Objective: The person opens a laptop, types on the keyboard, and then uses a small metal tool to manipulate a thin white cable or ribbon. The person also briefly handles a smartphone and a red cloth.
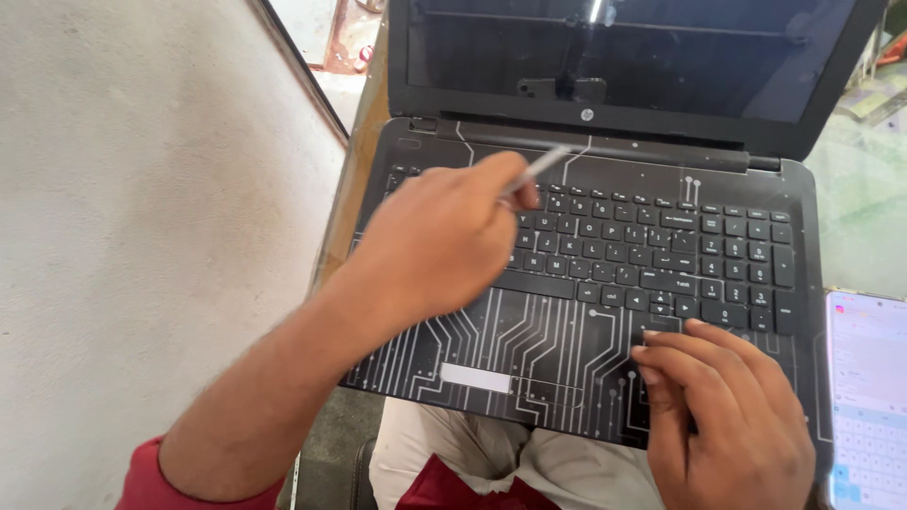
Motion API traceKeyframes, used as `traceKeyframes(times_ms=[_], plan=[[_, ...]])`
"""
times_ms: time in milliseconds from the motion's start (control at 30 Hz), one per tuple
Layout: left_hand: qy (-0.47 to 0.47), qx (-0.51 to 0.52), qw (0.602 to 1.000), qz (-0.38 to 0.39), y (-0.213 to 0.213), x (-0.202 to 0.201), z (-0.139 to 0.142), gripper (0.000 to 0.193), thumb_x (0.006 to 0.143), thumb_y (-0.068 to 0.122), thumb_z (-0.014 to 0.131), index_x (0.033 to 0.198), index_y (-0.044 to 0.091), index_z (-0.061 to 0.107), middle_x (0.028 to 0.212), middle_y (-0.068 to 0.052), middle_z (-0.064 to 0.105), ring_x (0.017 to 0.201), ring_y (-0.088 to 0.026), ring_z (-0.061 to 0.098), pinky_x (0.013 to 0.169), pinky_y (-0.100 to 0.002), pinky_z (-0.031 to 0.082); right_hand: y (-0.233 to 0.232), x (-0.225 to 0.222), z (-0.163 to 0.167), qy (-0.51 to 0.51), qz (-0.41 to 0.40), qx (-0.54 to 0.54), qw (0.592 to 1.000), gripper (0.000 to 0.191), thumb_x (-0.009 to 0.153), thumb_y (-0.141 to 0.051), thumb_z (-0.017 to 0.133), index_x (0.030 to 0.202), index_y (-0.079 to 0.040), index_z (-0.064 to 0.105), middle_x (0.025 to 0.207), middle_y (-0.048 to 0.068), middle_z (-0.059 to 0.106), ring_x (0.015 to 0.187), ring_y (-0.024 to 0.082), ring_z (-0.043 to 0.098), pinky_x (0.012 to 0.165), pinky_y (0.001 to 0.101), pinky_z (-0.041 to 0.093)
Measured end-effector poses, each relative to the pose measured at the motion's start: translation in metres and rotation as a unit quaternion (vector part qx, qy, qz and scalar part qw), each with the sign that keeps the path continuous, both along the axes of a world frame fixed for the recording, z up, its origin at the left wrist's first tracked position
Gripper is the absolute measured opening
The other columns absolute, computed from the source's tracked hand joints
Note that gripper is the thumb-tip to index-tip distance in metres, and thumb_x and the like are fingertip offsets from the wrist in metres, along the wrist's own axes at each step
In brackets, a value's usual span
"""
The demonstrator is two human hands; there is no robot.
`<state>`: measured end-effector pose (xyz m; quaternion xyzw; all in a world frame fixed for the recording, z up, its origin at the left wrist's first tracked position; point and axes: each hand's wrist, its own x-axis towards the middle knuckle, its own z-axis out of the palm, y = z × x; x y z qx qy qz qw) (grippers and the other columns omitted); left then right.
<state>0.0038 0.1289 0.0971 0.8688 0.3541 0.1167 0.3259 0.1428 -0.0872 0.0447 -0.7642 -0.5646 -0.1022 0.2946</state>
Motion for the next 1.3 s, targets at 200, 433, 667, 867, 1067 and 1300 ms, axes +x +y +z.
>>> traceKeyframes(times_ms=[200,433,667,867,1067,1300], plan=[[-0.019,0.053,0.996,-0.063,-0.013,0.035,-0.006,0.023,0.091,0.013,0.047,0.103,0.01,0.065,0.085,-0.013,0.075,0.083,-0.037,0.071,0.077,-0.051,0.052,0.0,0.003,-0.001,0.007,0.015,0.008,1.0,0.005,0.088,-0.008,0.073,0.093,-0.007,0.072,0.101,0.004,0.075,0.11,0.029,0.07,0.094,0.0399,0.055],[0.059,0.038,0.997,-0.043,-0.022,0.047,0.002,0.023,0.092,0.013,0.046,0.103,0.012,0.066,0.091,-0.011,0.074,0.084,-0.035,0.071,0.074,-0.05,0.052,-0.006,0.016,-0.004,0.033,0.045,0.02,0.998,0.009,0.087,-0.006,0.071,0.095,-0.008,0.072,0.103,0.007,0.074,0.11,0.031,0.07,0.096,0.0422,0.054],[0.108,0.085,0.987,-0.081,-0.069,0.008,-0.032,0.041,0.091,0.017,0.061,0.132,0.015,0.069,0.11,-0.009,0.078,0.085,-0.021,0.079,0.074,-0.035,0.059,-0.016,0.032,0.004,0.057,0.059,0.036,0.996,0.014,0.094,-0.013,0.073,0.108,-0.014,0.073,0.114,0.002,0.071,0.119,0.027,0.066,0.098,0.0401,0.054],[0.059,0.098,0.974,-0.194,-0.088,-0.008,-0.1,0.034,0.088,0.02,0.067,0.121,0.017,0.071,0.137,-0.016,0.066,0.119,-0.024,0.068,0.096,-0.039,0.055,-0.021,0.035,-0.004,0.021,0.067,0.055,0.996,0.023,0.081,-0.009,0.068,0.103,-0.011,0.074,0.105,0.005,0.069,0.109,0.029,0.066,0.088,0.0396,0.053],[0.026,0.057,0.985,-0.16,-0.106,-0.034,-0.121,0.026,0.093,0.024,0.068,0.118,0.017,0.071,0.146,-0.012,0.063,0.133,-0.023,0.063,0.1,-0.037,0.052,-0.018,0.033,-0.01,0.042,0.052,0.041,0.997,0.021,0.091,-0.01,0.067,0.111,-0.014,0.074,0.112,0.002,0.07,0.118,0.027,0.068,0.097,0.0374,0.055],[-0.002,0.068,0.98,-0.185,-0.091,-0.035,-0.115,0.031,0.089,0.017,0.065,0.12,0.015,0.07,0.146,-0.016,0.062,0.131,-0.026,0.064,0.098,-0.035,0.056,-0.017,0.03,-0.012,0.037,0.04,0.046,0.997,0.02,0.09,-0.01,0.067,0.108,-0.014,0.075,0.109,0.003,0.071,0.115,0.027,0.069,0.094,0.0373,0.055]])
